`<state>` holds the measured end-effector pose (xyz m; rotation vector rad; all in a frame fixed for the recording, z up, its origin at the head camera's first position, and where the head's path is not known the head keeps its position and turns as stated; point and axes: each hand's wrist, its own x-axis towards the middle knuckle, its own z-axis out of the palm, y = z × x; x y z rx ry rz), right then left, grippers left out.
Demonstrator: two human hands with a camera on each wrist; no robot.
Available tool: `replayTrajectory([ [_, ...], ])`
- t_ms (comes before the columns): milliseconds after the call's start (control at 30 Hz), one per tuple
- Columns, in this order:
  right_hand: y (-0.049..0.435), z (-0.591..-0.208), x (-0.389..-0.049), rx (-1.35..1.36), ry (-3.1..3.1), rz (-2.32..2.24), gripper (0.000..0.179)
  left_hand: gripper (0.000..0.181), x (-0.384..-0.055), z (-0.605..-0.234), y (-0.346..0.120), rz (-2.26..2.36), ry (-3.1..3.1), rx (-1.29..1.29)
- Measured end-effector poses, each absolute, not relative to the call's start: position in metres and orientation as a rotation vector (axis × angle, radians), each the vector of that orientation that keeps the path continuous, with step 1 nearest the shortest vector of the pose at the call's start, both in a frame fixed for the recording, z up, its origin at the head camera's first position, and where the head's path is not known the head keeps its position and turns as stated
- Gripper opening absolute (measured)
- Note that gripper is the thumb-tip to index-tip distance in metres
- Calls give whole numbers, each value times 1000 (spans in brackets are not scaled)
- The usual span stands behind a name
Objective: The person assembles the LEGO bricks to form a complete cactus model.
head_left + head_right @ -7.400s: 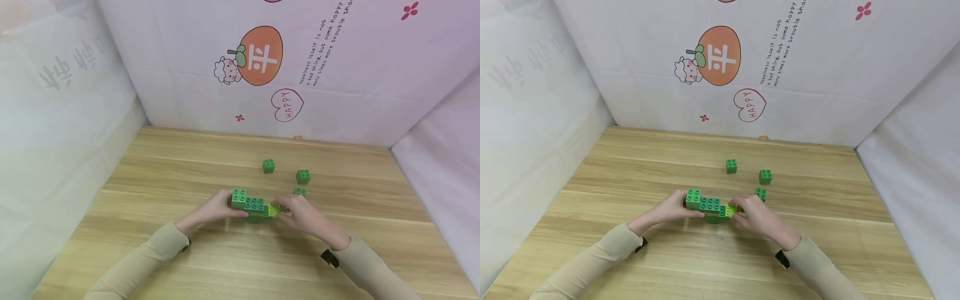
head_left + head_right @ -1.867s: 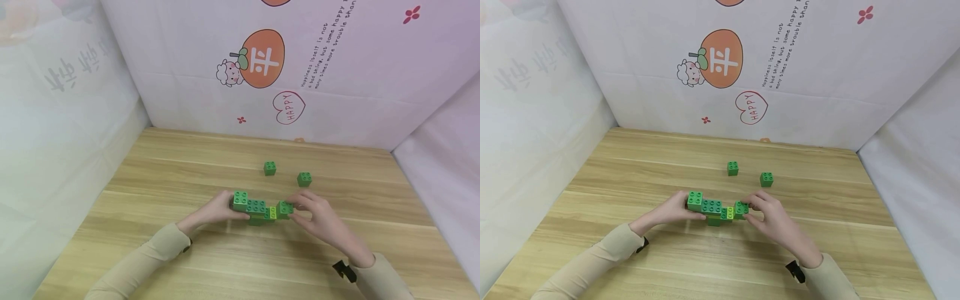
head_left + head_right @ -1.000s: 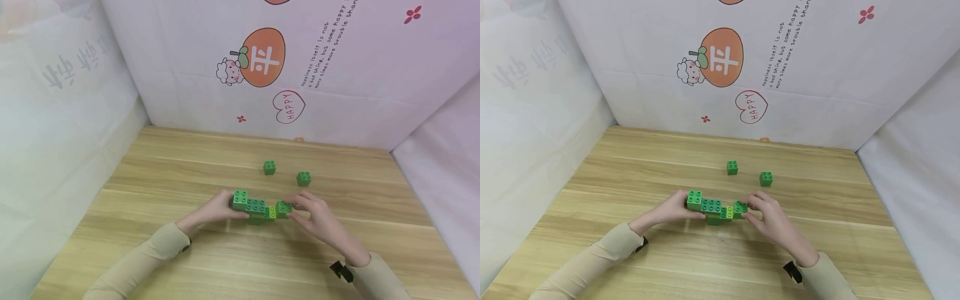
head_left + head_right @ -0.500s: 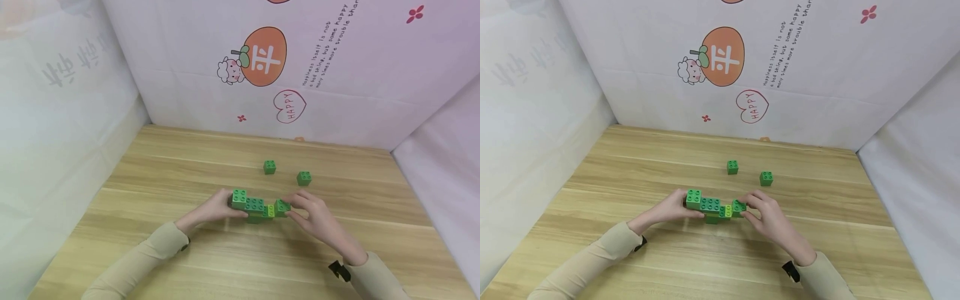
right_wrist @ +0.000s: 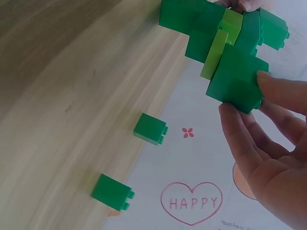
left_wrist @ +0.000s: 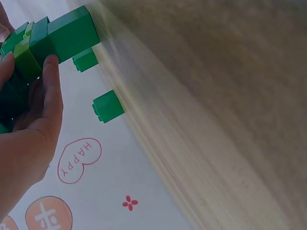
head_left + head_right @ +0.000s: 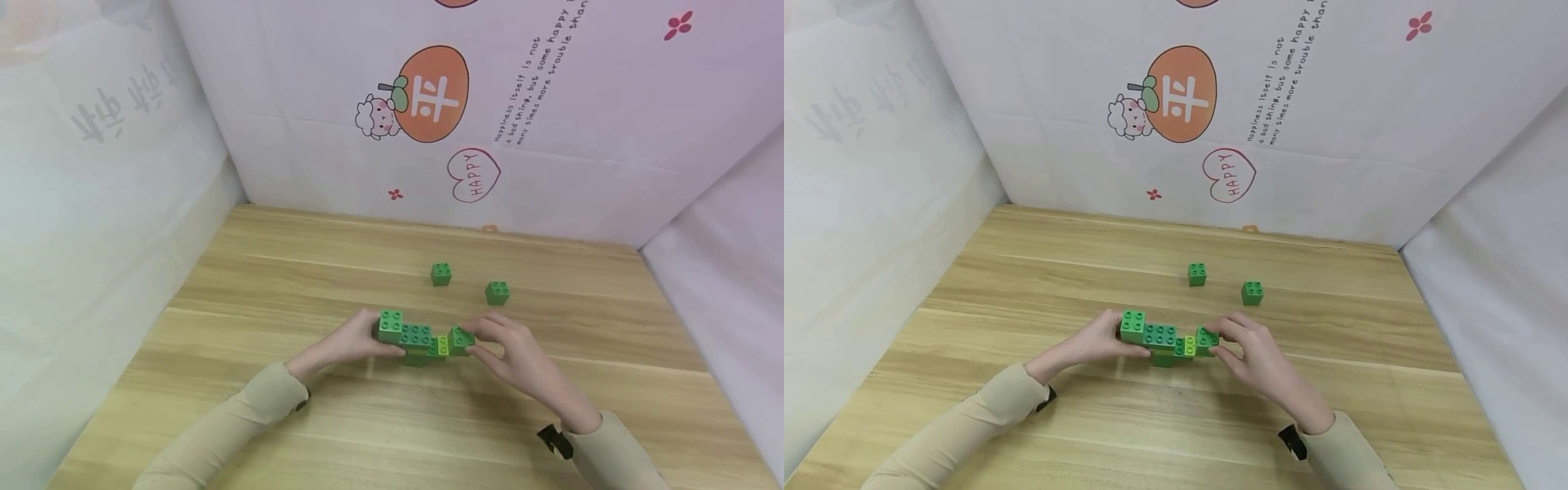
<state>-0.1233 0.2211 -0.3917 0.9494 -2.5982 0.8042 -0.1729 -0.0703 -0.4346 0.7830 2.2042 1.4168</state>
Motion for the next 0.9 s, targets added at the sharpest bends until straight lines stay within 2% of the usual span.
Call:
replayTrajectory([
  [467, 218, -387, -124, 1028, -2564, 718, 34, 38, -172, -433, -71, 1427, 2188, 806],
  [900, 224, -395, -124, 983, -2618, 817, 36, 38, -172, -431, -70, 1425, 2172, 790],
])
